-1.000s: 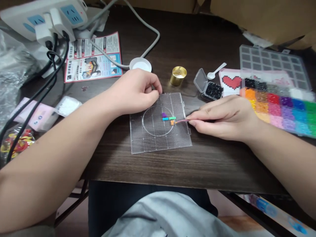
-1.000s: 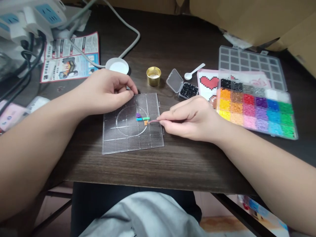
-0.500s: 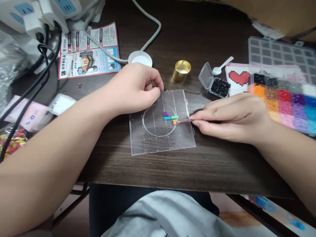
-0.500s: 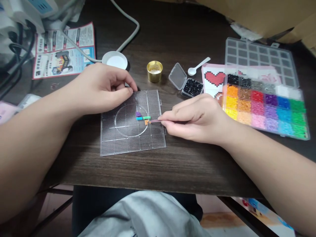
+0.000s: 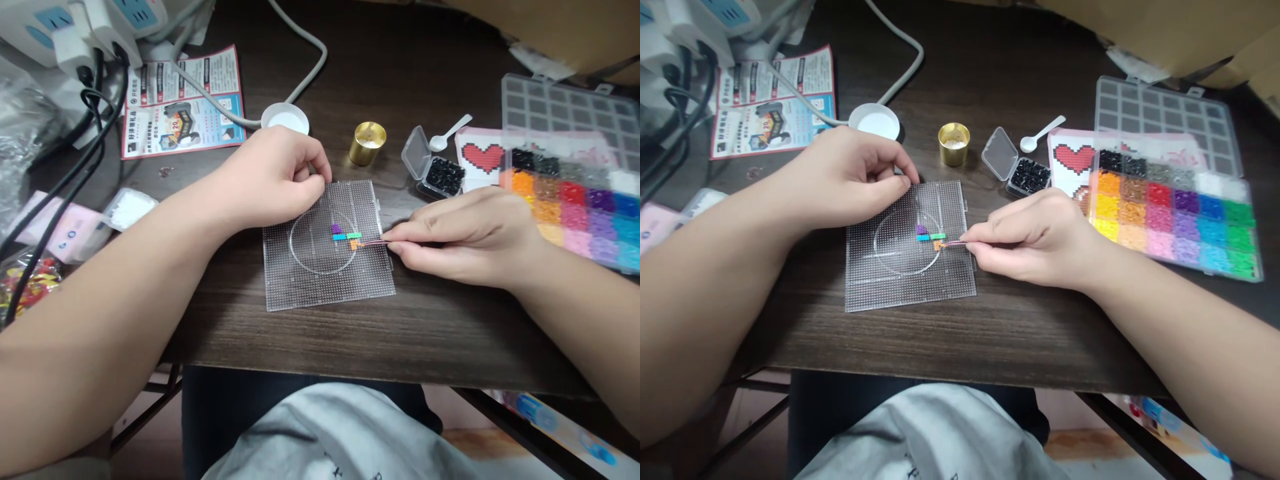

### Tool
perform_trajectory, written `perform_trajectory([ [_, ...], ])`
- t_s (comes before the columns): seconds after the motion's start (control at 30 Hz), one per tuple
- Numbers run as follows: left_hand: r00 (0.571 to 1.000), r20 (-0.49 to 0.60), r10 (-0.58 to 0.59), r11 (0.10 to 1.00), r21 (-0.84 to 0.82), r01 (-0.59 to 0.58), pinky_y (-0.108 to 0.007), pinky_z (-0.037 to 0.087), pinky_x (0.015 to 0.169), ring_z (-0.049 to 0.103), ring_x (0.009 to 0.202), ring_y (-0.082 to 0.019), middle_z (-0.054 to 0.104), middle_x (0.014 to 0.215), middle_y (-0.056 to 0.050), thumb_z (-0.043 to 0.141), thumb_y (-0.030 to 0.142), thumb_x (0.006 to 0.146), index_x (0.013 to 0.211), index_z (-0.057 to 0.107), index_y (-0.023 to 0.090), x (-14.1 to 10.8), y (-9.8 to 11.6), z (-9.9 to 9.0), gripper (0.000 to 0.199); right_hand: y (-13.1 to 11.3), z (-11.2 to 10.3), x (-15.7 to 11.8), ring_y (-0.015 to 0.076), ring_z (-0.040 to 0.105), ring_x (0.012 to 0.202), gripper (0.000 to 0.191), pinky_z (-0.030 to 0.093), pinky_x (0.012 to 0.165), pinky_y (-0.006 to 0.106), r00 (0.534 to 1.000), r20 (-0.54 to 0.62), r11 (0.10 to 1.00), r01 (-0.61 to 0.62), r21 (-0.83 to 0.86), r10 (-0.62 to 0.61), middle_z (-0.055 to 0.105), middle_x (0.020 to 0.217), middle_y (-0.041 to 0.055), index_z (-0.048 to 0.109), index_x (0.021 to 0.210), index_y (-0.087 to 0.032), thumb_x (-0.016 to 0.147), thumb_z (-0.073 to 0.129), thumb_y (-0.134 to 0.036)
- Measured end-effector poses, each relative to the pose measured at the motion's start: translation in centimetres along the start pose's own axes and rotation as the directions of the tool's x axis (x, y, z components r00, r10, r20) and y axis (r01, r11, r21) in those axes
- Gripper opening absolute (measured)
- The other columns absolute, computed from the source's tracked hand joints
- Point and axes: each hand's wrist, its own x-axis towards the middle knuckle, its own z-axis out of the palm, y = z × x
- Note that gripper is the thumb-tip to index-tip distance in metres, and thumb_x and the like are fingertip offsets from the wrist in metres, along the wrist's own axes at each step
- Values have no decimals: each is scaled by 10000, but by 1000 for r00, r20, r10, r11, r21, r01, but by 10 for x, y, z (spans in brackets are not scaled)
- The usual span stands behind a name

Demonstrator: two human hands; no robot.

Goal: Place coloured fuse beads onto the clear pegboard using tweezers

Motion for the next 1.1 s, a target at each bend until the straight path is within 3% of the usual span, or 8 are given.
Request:
perform_trajectory([
  [0.2, 999, -16, 42, 999, -12, -42, -334, 421, 792, 513, 684, -141, 648, 700, -1, 631, 206, 950, 1075, 846, 165, -2, -2, 0, 252, 1, 0, -1, 97, 713, 580, 217, 533, 514, 215, 1000, -7, 1000, 21, 1, -21, 829, 778, -9, 862, 842, -227, 1024, 813, -119],
  [0.4, 999, -33, 32, 999, 10, -32, -337, 403, 735, 525, 645, -144, 643, 663, 24, 653, 142, 918, 1048, 868, 190, 1, -3, 1, 256, 2, 1, -1, 103, 710, 577, 217, 520, 511, 226, 1000, -24, 1000, 7, -8, -7, 819, 762, -11, 880, 850, -242, 1018, 822, -118],
  [0.57, 999, -13, 39, 999, 2, -39, -331, 391, 754, 499, 665, -130, 621, 670, 33, 635, 146, 945, 1080, 857, 186, -1, -1, -1, 263, 1, 2, -1, 96, 685, 551, 170, 509, 507, 234, 1000, -9, 1000, -19, -3, 19, 811, 755, -18, 919, 968, -245, 1025, 810, -128],
  [0.8, 1000, 3, 7, 999, 52, -7, -276, 367, 751, 513, 658, -96, 575, 645, 46, 621, 131, 964, 1105, 845, 127, 1, 0, 0, 265, 0, 4, -1, 111, 689, 550, 220, 497, 497, 257, 999, -11, 999, -31, 13, 31, 807, 742, -14, 900, 877, -263, 1021, 803, -128],
  [1.1, 1000, 2, -12, 999, 39, 11, -293, 384, 758, 532, 662, -112, 583, 647, 40, 629, 129, 959, 1077, 846, 158, 2, 0, 0, 249, -2, 3, 1, 123, 722, 586, 292, 524, 516, 253, 999, 0, 997, -41, 59, 41, 810, 746, -10, 875, 796, -276, 1031, 800, -119],
])
